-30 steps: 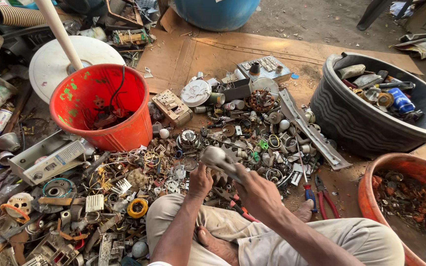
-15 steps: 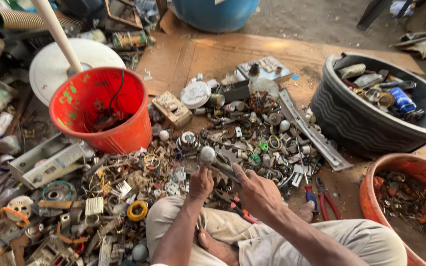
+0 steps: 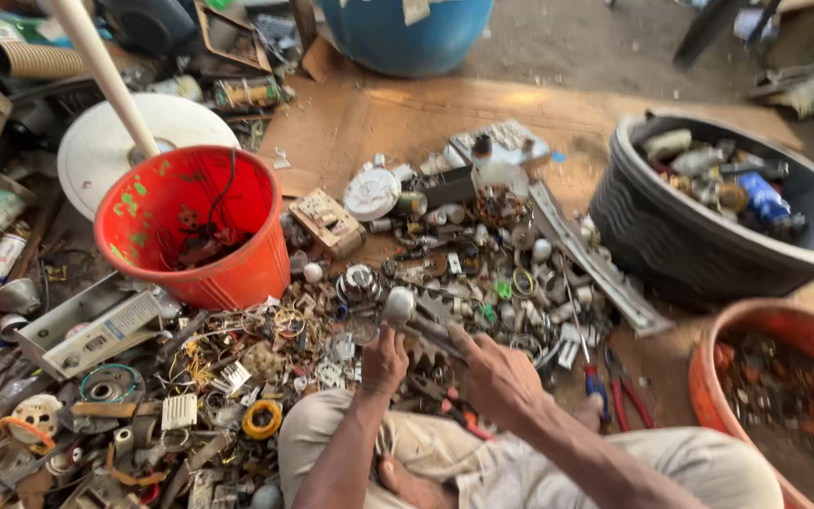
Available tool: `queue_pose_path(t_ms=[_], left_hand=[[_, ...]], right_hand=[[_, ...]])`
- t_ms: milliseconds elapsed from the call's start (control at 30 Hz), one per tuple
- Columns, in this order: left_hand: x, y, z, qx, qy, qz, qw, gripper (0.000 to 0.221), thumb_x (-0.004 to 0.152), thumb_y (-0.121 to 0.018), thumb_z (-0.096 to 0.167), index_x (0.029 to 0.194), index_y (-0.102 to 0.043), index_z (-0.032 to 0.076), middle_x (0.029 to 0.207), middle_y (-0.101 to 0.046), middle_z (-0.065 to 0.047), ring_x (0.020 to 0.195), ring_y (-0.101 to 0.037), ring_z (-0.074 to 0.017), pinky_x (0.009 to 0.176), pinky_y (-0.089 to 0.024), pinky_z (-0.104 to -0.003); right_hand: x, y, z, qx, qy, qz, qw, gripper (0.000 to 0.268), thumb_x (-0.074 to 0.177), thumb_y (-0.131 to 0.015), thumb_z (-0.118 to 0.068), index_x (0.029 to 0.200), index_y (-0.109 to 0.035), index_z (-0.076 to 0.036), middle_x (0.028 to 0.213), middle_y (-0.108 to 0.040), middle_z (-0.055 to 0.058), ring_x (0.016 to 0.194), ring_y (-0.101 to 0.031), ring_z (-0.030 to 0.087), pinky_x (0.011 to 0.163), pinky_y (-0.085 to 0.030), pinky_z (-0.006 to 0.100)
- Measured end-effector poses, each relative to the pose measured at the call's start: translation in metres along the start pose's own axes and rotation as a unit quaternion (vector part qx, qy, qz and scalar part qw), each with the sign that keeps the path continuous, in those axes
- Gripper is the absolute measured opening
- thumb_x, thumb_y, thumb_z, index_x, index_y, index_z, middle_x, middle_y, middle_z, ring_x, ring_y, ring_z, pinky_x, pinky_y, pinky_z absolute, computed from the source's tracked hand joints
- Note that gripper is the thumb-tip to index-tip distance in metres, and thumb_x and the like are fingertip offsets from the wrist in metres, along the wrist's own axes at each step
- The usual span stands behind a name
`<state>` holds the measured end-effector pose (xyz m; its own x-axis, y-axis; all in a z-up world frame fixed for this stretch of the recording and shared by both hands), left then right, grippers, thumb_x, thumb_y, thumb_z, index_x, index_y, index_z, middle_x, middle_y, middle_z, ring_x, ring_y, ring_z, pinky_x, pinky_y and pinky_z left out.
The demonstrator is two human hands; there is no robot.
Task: The person sits on the floor surrounded by a large pile of scrap metal and debris. They use a hammer to strike and break apart various metal components, including gears and small mechanical parts, to separate them. The person handles the items one by one, inspecting them and occasionally placing them into a nearby red bucket.
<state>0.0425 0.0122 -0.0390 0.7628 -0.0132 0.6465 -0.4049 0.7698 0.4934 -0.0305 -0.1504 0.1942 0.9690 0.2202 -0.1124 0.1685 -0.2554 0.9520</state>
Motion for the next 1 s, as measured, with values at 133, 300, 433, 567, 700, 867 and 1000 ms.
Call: queue_pose_path(t_ms=[133, 300, 433, 567, 700, 867, 1000], left_hand=[[0.008, -0.014, -0.009, -0.03, 0.017, -0.035, 0.999, 0.031, 0.104, -0.056, 0.011, 0.131, -0.046, 0.0, 0.067, -0.063, -0.012, 0.054, -0.069, -0.0268, 0.047, -0.062, -0.035], [-0.002, -0.022, -0.016, -0.004, 0.006, -0.041, 0.999, 0.022, 0.108, -0.057, 0.01, 0.124, -0.043, 0.004, 0.069, -0.062, -0.011, 0.06, -0.07, -0.0265, 0.053, -0.064, -0.033], [0.013, -0.006, -0.001, -0.006, 0.029, -0.056, 0.998, 0.03, 0.1, -0.055, 0.009, 0.127, -0.05, -0.003, 0.063, -0.064, -0.013, 0.052, -0.069, -0.0294, 0.046, -0.061, -0.038], [0.005, -0.003, 0.005, -0.002, 0.027, -0.035, 0.999, 0.017, 0.104, -0.056, 0.015, 0.112, -0.05, 0.001, 0.065, -0.065, -0.012, 0.056, -0.069, -0.0269, 0.045, -0.058, -0.037], [0.009, -0.015, -0.007, 0.0, 0.013, -0.031, 0.999, 0.015, 0.108, -0.054, 0.017, 0.107, -0.051, 0.002, 0.065, -0.062, -0.01, 0.053, -0.066, -0.0217, 0.043, -0.058, -0.031], [0.009, -0.015, -0.011, 0.011, 0.071, -0.058, 0.996, 0.024, 0.106, -0.054, 0.018, 0.117, -0.05, -0.002, 0.061, -0.06, -0.009, 0.046, -0.062, -0.0215, 0.036, -0.054, -0.032], [0.012, -0.002, 0.008, 0.011, -0.066, 0.005, 0.998, 0.037, 0.106, -0.047, 0.015, 0.135, -0.048, -0.008, 0.062, -0.058, -0.009, 0.05, -0.06, -0.0229, 0.041, -0.053, -0.034]], right_hand=[[-0.022, 0.029, -0.011, 0.102, 0.109, 0.192, 0.97, 0.053, 0.092, -0.07, -0.023, 0.142, -0.053, -0.014, 0.081, -0.066, 0.012, 0.06, -0.064, 0.027, 0.048, -0.053, 0.042], [-0.033, 0.038, -0.014, 0.114, 0.183, 0.31, 0.926, 0.052, 0.098, -0.068, -0.022, 0.144, -0.049, -0.009, 0.088, -0.066, 0.012, 0.065, -0.065, 0.026, 0.054, -0.054, 0.04], [0.003, 0.004, 0.005, 0.079, -0.024, 0.032, 0.996, 0.055, 0.095, -0.069, -0.02, 0.147, -0.049, -0.02, 0.096, -0.068, 0.013, 0.062, -0.067, 0.028, 0.049, -0.054, 0.043], [-0.012, 0.032, 0.002, 0.099, 0.068, 0.138, 0.983, 0.056, 0.092, -0.07, -0.023, 0.145, -0.051, -0.018, 0.094, -0.071, 0.014, 0.066, -0.069, 0.028, 0.052, -0.057, 0.04], [-0.035, 0.054, -0.006, 0.157, 0.198, 0.341, 0.906, 0.048, 0.106, -0.061, -0.026, 0.149, -0.046, -0.012, 0.101, -0.07, 0.015, 0.079, -0.07, 0.027, 0.061, -0.059, 0.04], [0.006, -0.003, 0.01, 0.049, 0.022, 0.05, 0.997, 0.039, 0.098, -0.057, -0.024, 0.136, -0.057, -0.018, 0.097, -0.072, 0.012, 0.074, -0.071, 0.028, 0.057, -0.058, 0.042], [0.0, 0.021, 0.002, 0.041, 0.082, 0.104, 0.99, 0.057, 0.088, -0.063, -0.021, 0.144, -0.053, -0.014, 0.093, -0.071, 0.016, 0.072, -0.069, 0.034, 0.057, -0.056, 0.047]])
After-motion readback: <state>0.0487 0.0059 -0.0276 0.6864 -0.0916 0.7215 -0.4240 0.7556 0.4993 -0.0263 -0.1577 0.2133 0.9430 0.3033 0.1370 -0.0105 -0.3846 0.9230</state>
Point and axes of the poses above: each hand's wrist, its own x-axis towards the middle knuckle, its own y-axis out of the back of the hand, z = x × y, the point moved 6 cm from there along x, towards the middle knuckle
